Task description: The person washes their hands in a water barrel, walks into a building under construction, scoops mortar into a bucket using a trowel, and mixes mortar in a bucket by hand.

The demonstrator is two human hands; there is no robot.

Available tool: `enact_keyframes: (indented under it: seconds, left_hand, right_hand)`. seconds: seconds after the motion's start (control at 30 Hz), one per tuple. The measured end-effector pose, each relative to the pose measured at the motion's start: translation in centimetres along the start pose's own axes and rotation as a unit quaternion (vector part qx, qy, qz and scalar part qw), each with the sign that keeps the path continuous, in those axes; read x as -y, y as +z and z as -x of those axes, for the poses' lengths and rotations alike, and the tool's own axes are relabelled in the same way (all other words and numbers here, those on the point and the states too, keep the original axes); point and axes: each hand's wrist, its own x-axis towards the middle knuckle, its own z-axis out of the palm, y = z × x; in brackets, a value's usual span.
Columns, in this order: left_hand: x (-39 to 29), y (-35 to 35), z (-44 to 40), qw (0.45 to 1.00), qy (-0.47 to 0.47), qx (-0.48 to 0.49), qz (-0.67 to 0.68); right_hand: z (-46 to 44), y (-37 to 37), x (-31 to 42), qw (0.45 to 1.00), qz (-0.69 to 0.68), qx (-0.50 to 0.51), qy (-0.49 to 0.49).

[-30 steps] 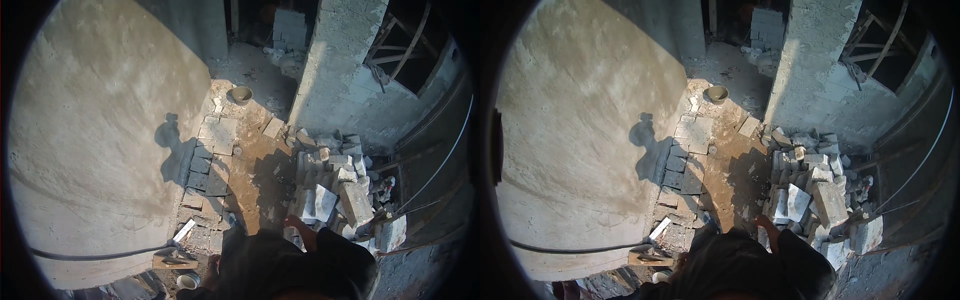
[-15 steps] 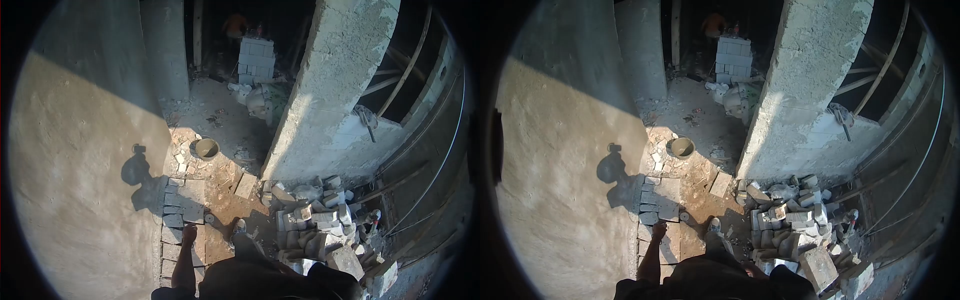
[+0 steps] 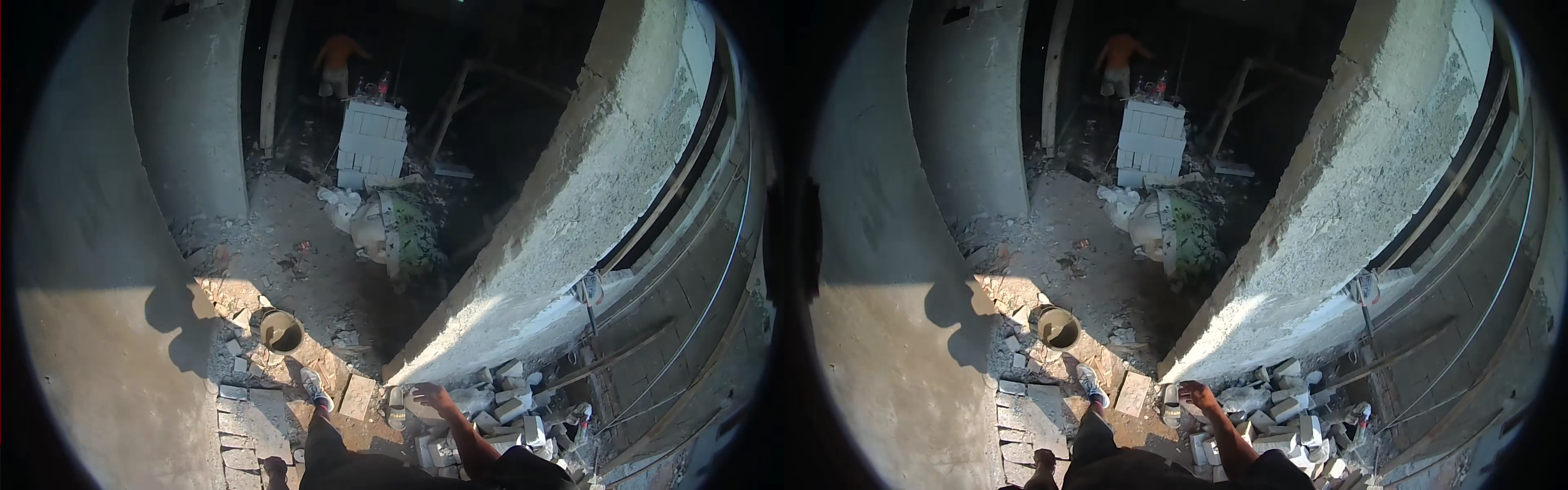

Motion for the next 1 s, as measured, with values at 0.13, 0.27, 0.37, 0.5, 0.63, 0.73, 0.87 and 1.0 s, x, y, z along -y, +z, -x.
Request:
enact_keyframes:
  seconds: [0.13, 0.27, 0.37, 0.5, 0.63, 0.73, 0.87, 1.0]
  left_hand:
    - [0.6, -6.8, -7.8, 0.988, 0.055, 0.080, 0.122]
    - [0.9, -17.9, -19.0, 0.927, -0.001, 0.069, 0.369]
    - [1.6, -25.8, -27.0, 0.783, -0.063, 0.030, 0.618]
    - [2.6, -34.4, -41.4, 0.755, 0.127, -0.269, 0.584]
    - [1.1, -46.7, -48.4, 0.730, 0.149, -0.225, 0.628]
    - [-1.8, -52.5, -51.4, 0.737, 0.170, -0.175, 0.630]
    - [-6.6, -55.4, -56.8, 0.721, 0.226, -0.070, 0.651]
    - [-7.9, -57.1, -60.9, 0.728, 0.180, 0.090, 0.655]
  right_hand:
    - [-10.3, -1.3, -4.4, 0.979, 0.179, -0.044, 0.086]
    - [-14.9, -1.2, -4.8, 0.845, 0.511, 0.107, 0.120]
    - [-17.4, -1.3, -3.9, 0.867, 0.441, 0.061, 0.223]
    - [-20.7, -2.4, -3.3, 0.863, 0.443, 0.041, 0.240]
    - [-25.6, -2.8, -2.3, 0.861, 0.432, 0.022, 0.266]
    - [-30.5, -4.4, -1.8, 0.854, 0.439, 0.029, 0.278]
    - [-38.1, -8.6, -0.9, 0.827, 0.497, 0.054, 0.258]
    - [-46.5, -13.5, 2.7, 0.811, 0.547, 0.028, 0.205]
